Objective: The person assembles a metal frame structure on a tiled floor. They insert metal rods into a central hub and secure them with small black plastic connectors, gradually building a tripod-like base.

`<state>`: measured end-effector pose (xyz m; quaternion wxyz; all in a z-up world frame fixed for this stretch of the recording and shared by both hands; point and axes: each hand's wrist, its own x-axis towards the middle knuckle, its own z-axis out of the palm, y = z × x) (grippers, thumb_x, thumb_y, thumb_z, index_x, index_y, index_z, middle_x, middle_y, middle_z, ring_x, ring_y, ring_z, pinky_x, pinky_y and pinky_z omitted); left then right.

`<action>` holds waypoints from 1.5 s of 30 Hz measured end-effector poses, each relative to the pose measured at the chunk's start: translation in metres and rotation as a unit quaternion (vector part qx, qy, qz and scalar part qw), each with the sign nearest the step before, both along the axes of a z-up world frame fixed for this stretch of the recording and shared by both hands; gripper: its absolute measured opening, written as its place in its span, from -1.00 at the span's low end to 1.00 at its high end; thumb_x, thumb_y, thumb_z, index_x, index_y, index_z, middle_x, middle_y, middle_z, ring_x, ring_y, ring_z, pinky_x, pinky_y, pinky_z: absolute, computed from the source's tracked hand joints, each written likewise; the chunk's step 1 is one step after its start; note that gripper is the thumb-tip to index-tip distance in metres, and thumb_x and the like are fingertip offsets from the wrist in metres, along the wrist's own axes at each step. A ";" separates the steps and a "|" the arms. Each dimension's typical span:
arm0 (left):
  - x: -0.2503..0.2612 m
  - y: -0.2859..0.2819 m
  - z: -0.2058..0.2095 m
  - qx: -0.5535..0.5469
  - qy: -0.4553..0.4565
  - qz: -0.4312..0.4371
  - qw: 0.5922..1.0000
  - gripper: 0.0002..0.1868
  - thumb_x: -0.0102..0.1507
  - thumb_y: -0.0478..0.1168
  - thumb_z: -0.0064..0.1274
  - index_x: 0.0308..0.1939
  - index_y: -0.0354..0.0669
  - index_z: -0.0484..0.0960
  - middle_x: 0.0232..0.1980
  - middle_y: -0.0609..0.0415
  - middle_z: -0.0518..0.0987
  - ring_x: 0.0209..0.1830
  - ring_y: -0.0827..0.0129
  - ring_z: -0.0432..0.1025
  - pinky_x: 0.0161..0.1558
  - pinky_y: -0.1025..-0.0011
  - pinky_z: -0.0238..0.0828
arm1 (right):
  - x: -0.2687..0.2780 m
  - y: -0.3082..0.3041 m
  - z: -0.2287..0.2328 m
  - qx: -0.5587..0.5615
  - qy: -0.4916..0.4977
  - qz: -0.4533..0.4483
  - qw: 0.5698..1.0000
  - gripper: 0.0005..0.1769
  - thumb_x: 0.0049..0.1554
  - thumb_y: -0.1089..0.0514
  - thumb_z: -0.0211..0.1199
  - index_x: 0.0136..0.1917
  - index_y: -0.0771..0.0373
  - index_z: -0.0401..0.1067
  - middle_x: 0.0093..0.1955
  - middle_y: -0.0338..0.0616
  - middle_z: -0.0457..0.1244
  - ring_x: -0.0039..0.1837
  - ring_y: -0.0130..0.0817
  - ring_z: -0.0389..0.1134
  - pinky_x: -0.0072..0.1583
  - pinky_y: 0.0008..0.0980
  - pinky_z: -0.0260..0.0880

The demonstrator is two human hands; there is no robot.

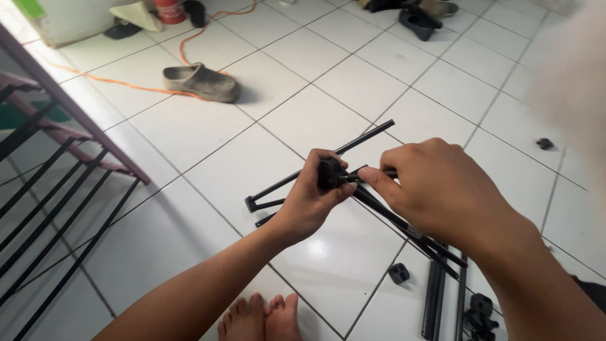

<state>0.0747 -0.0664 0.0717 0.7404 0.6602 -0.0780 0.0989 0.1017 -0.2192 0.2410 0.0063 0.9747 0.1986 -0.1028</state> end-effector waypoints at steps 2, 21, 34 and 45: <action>0.003 -0.005 0.000 0.009 -0.001 -0.005 1.000 -0.63 0.34 -0.31 0.11 0.10 -0.11 0.24 -0.02 0.13 0.40 -0.10 0.55 0.35 -0.10 0.50 0.44 | 0.003 -0.001 0.003 0.036 0.009 0.000 0.999 -0.54 0.15 -0.24 0.29 -0.18 0.21 0.60 -0.51 0.00 0.32 -0.42 -0.16 0.31 -0.20 -0.13 0.35; 0.002 -0.032 -0.001 -0.026 0.033 -0.014 0.999 -0.63 0.32 -0.29 0.11 0.08 -0.09 0.23 -0.03 0.12 0.41 -0.14 0.54 0.36 -0.09 0.50 0.49 | 0.000 -0.014 0.002 0.035 0.041 -0.051 0.997 -0.41 0.20 -0.27 0.25 -0.34 0.29 0.56 -0.61 -0.08 0.23 -0.51 -0.27 0.18 -0.30 -0.22 0.24; 0.005 -0.027 -0.004 -0.067 0.067 -0.038 0.995 -0.63 0.28 -0.27 0.18 0.04 -0.12 0.30 -0.08 0.07 0.46 -0.14 0.49 0.44 -0.12 0.47 0.51 | 0.007 -0.023 -0.010 0.084 0.018 -0.012 0.996 -0.39 0.17 -0.26 0.29 -0.40 0.31 0.52 -0.63 -0.12 0.19 -0.52 -0.26 0.17 -0.31 -0.22 0.21; 0.007 -0.021 -0.002 -0.041 0.066 -0.057 0.995 -0.59 0.25 -0.24 0.22 0.01 -0.14 0.29 -0.07 0.07 0.51 -0.20 0.47 0.48 -0.14 0.42 0.57 | 0.005 -0.021 -0.010 0.050 0.036 -0.040 0.997 -0.45 0.15 -0.32 0.27 -0.28 0.20 0.58 -0.59 -0.17 0.23 -0.47 -0.28 0.25 -0.26 -0.24 0.30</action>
